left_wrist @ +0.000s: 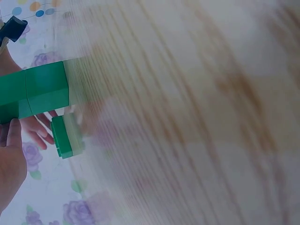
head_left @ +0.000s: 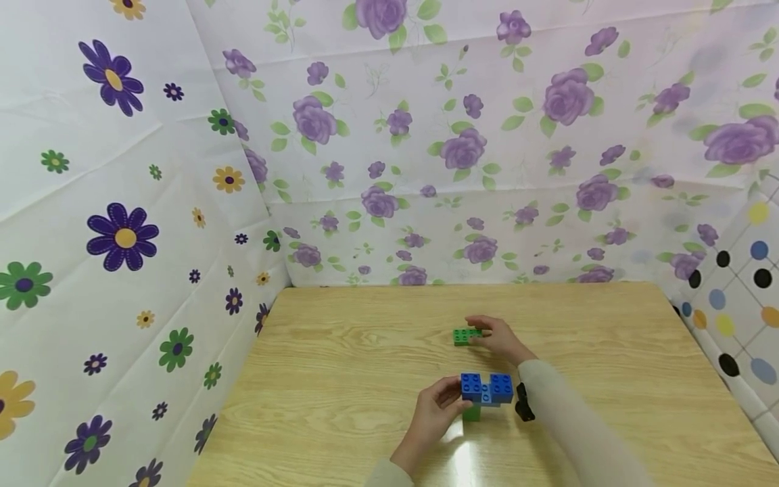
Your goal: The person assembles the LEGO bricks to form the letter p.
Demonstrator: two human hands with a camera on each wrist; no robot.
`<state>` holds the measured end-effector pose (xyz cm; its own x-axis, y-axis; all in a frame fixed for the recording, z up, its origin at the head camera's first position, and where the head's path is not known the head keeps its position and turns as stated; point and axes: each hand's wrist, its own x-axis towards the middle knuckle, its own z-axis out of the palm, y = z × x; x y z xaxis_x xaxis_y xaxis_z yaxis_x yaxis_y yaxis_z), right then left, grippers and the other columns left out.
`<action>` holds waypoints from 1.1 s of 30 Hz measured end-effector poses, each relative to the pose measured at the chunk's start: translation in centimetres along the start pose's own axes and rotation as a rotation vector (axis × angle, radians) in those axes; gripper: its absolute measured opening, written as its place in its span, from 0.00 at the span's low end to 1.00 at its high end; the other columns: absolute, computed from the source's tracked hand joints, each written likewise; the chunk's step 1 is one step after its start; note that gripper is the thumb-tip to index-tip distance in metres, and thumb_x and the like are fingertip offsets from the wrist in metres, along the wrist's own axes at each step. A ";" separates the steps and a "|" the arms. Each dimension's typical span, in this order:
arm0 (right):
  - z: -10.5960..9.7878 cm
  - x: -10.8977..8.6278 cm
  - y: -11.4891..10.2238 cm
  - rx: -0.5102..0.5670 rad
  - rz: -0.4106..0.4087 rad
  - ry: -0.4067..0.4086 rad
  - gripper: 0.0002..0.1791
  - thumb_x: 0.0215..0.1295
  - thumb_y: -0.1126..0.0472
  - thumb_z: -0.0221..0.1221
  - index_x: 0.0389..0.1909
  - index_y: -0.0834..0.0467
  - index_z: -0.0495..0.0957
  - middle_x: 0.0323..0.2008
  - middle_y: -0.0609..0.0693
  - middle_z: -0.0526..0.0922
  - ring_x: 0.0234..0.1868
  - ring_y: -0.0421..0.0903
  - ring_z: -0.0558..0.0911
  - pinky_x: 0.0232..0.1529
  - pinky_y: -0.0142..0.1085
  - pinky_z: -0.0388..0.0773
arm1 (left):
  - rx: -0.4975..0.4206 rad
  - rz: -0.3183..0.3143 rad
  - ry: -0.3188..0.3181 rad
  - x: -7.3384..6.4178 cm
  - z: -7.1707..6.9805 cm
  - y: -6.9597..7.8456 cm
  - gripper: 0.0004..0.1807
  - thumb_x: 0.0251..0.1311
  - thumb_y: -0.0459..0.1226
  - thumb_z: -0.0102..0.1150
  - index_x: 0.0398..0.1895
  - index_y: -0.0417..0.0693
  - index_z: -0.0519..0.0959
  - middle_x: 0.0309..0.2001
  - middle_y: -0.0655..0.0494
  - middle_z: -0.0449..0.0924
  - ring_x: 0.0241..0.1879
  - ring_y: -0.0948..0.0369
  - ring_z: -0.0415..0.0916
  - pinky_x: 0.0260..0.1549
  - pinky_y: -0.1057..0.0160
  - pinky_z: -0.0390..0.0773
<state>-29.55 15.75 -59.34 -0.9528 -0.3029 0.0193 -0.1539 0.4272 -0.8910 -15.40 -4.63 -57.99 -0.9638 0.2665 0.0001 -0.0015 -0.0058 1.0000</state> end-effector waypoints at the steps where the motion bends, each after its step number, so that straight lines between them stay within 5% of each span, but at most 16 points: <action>1: 0.1 0.0 0.1 -0.003 0.004 0.002 0.28 0.62 0.68 0.63 0.63 0.65 0.69 0.60 0.65 0.73 0.62 0.64 0.70 0.61 0.57 0.70 | 0.000 0.000 0.000 0.0 0.0 0.0 0.21 0.55 0.30 0.67 0.54 0.43 0.78 0.52 0.50 0.79 0.55 0.57 0.77 0.53 0.68 0.77; 11: 0.7 -0.2 1.4 -0.025 0.041 0.024 0.27 0.61 0.70 0.63 0.62 0.62 0.71 0.61 0.62 0.73 0.60 0.61 0.72 0.60 0.55 0.72 | -0.013 0.009 0.001 0.1 0.0 -0.1 0.21 0.54 0.30 0.67 0.53 0.43 0.78 0.53 0.50 0.79 0.55 0.58 0.77 0.54 0.68 0.77; 33: 0.3 -0.3 0.8 -0.073 0.070 0.045 0.23 0.60 0.70 0.63 0.58 0.59 0.76 0.58 0.61 0.75 0.54 0.61 0.77 0.52 0.52 0.79 | -0.012 0.038 -0.007 -0.1 0.1 0.0 0.20 0.55 0.30 0.66 0.53 0.41 0.78 0.52 0.49 0.80 0.54 0.57 0.77 0.53 0.67 0.77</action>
<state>-29.29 15.96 -60.14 -0.9725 -0.2320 -0.0196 -0.1038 0.5073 -0.8555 -15.31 -4.56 -57.96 -0.9614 0.2724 0.0378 0.0316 -0.0273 0.9991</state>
